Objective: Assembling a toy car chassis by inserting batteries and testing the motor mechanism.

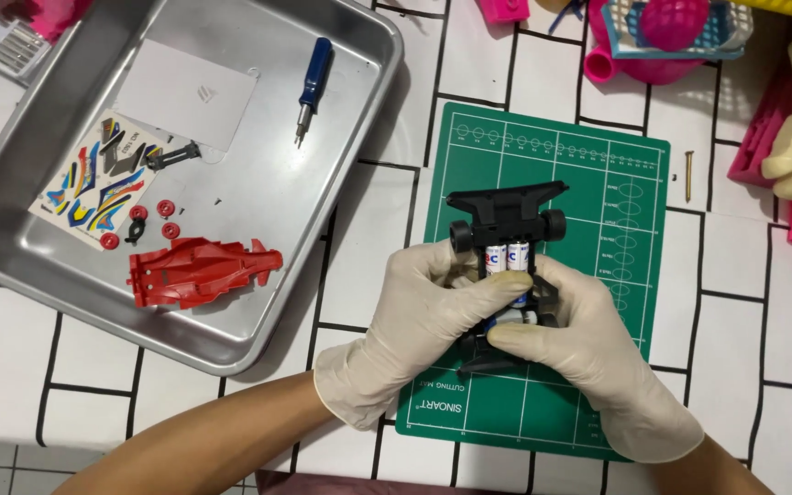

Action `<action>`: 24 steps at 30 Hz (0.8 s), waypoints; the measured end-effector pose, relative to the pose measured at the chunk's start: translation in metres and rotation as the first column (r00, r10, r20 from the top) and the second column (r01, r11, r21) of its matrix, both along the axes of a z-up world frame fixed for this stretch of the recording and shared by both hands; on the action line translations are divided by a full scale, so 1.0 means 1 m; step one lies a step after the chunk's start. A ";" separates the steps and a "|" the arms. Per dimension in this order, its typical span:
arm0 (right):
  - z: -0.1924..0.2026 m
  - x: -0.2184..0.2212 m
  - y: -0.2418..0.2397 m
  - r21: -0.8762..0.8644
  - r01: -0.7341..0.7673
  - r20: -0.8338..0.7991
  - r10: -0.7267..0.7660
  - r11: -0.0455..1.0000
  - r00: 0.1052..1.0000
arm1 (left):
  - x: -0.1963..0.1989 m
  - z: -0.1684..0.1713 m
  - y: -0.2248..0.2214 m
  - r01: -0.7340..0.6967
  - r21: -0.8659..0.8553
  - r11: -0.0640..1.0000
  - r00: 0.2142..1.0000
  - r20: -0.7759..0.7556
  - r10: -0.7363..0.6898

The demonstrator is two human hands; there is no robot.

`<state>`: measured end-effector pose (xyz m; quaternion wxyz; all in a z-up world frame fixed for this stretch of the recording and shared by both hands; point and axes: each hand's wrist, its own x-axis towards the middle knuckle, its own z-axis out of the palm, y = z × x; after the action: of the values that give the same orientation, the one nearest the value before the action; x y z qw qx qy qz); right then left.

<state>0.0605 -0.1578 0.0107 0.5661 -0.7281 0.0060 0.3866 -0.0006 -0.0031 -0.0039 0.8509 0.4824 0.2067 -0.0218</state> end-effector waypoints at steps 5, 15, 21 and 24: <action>0.002 0.005 -0.007 0.042 -0.101 0.051 0.099 0.994 0.994 | 0.002 0.004 0.001 -0.007 -0.023 1.000 1.000 0.010 0.007; 0.029 0.019 -0.024 -0.162 -0.197 0.329 0.241 0.967 0.913 | 0.008 0.003 0.007 -0.003 0.124 0.992 1.000 0.010 0.002; 0.014 0.015 -0.025 0.117 -0.086 0.299 0.048 0.989 0.953 | 0.011 0.007 0.011 0.007 0.161 0.987 0.999 0.047 -0.014; 0.014 0.018 -0.021 -0.059 0.079 0.216 -0.064 0.995 0.974 | 0.014 0.009 0.010 0.003 0.176 0.984 1.000 0.006 -0.004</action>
<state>0.0781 -0.1787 0.0249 0.5522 -0.7833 -0.0156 0.2851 0.0129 0.0074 0.0050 0.8055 0.5563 0.2043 -0.0034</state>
